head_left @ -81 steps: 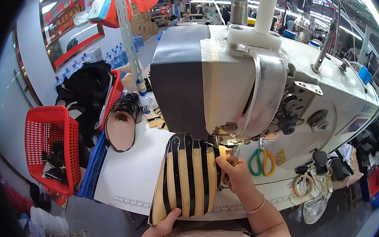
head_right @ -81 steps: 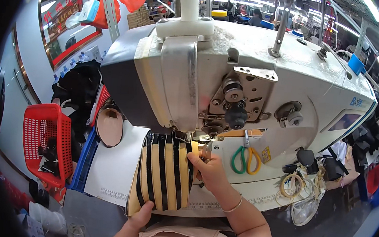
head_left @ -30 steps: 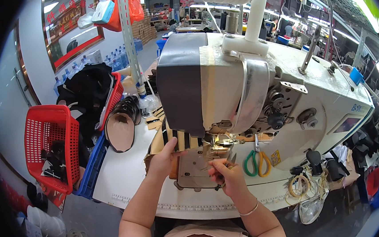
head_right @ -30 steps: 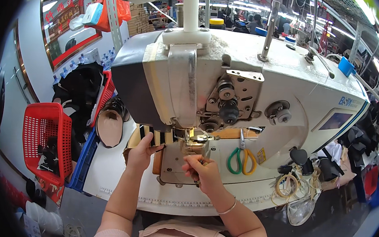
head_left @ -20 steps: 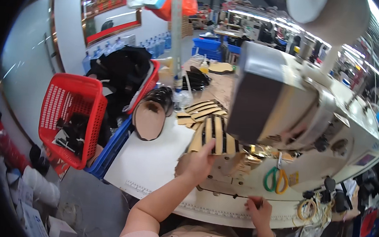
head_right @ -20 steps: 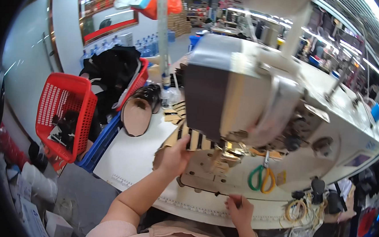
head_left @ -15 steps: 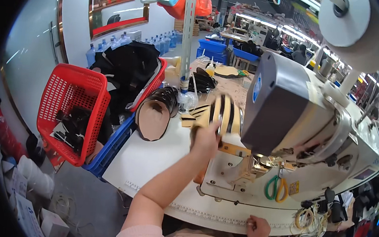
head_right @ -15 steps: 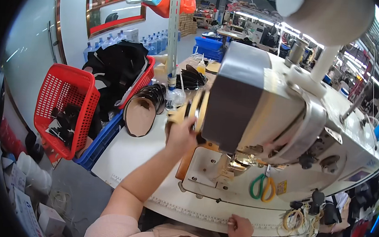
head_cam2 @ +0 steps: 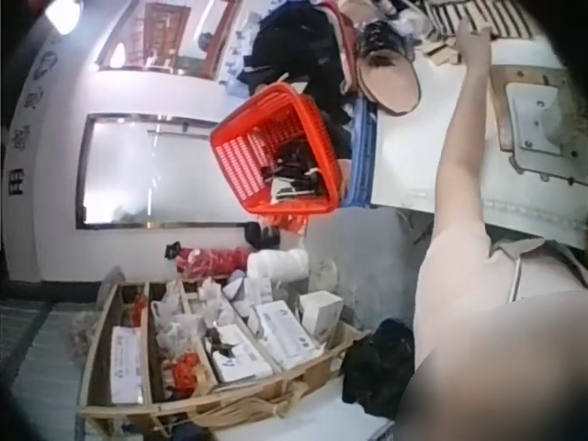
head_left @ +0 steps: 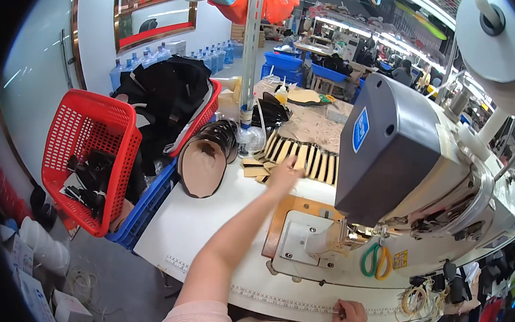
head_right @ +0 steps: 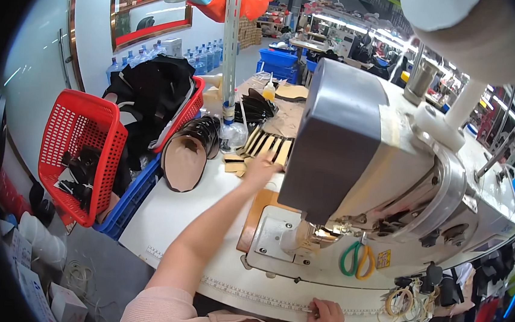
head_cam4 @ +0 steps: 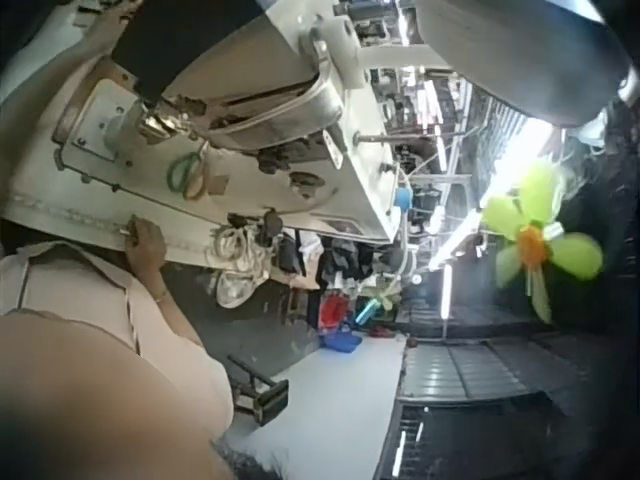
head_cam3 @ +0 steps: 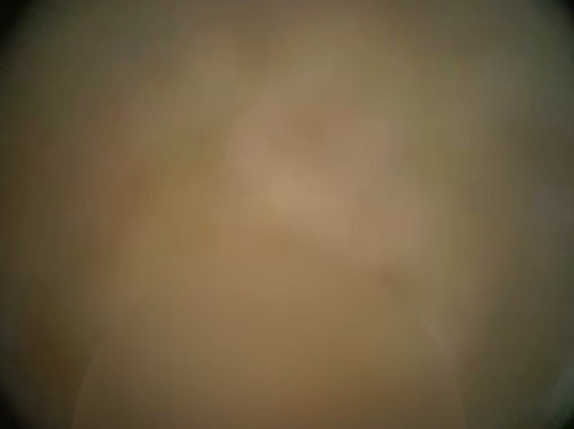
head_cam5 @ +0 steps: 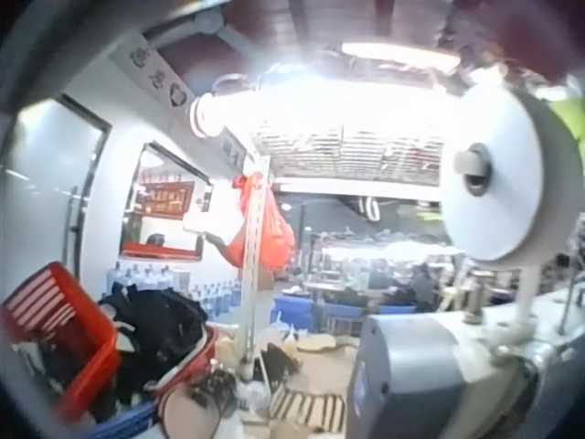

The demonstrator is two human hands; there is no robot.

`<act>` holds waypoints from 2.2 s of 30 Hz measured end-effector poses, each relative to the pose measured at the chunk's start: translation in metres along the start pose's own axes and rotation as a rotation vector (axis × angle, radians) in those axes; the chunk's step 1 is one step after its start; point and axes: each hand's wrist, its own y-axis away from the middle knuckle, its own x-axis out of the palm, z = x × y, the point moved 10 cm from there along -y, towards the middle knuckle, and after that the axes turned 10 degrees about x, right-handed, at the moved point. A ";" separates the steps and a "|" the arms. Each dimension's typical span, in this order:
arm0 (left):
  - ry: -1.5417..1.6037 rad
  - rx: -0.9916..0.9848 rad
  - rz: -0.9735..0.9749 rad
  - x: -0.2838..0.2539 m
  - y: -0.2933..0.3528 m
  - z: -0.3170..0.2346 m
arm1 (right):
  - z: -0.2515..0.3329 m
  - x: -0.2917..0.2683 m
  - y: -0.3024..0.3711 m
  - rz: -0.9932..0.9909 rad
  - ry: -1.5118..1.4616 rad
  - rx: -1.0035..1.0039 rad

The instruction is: Stitching shoe upper components using an industrial sewing machine in a manufacturing setting.

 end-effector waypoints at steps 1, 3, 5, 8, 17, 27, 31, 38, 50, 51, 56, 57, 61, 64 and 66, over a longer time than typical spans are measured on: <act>-0.231 0.284 -0.245 -0.062 0.004 -0.009 | 0.006 0.002 0.001 0.021 -0.010 -0.016; -1.038 0.296 -0.452 -0.136 0.024 -0.022 | 0.012 0.001 -0.001 0.026 -0.019 -0.011; -1.382 0.082 -0.607 -0.194 0.053 -0.006 | 0.018 0.001 0.000 0.059 0.001 -0.019; -1.076 -0.124 -0.131 -0.227 0.050 0.060 | 0.011 0.007 -0.008 0.143 0.010 0.044; 0.112 -0.042 -0.223 -0.252 0.109 -0.010 | 0.035 -0.004 -0.025 0.043 0.000 -0.084; 0.627 0.062 -0.082 -0.194 0.208 -0.170 | 0.128 0.001 -0.032 0.201 -0.429 -0.297; 0.706 -0.106 0.116 -0.121 0.269 -0.167 | 0.085 0.024 -0.042 0.423 -1.207 0.219; 0.990 -0.311 0.547 0.002 0.324 -0.139 | 0.066 0.013 -0.048 0.669 -1.386 0.311; 0.563 -0.201 0.756 0.052 0.246 -0.154 | -0.015 0.005 -0.164 0.389 -1.655 0.432; 0.560 -0.190 0.743 0.049 0.240 -0.152 | 0.008 0.002 -0.166 0.466 -1.731 0.403; 0.620 -0.219 0.789 0.072 0.222 -0.164 | 0.010 -0.027 -0.152 0.417 -1.748 0.174; 0.650 -0.207 0.800 0.078 0.219 -0.168 | -0.002 -0.026 -0.149 0.347 -1.553 0.030; 0.577 -0.226 0.829 0.079 0.202 -0.155 | 0.042 -0.049 -0.135 0.210 -0.909 -0.141; 0.322 -0.172 0.742 0.068 0.188 -0.150 | 0.037 -0.080 -0.138 -0.250 -0.540 -0.321; 0.373 -0.165 0.666 0.065 0.179 -0.143 | 0.050 -0.087 -0.143 -0.394 -0.524 -0.395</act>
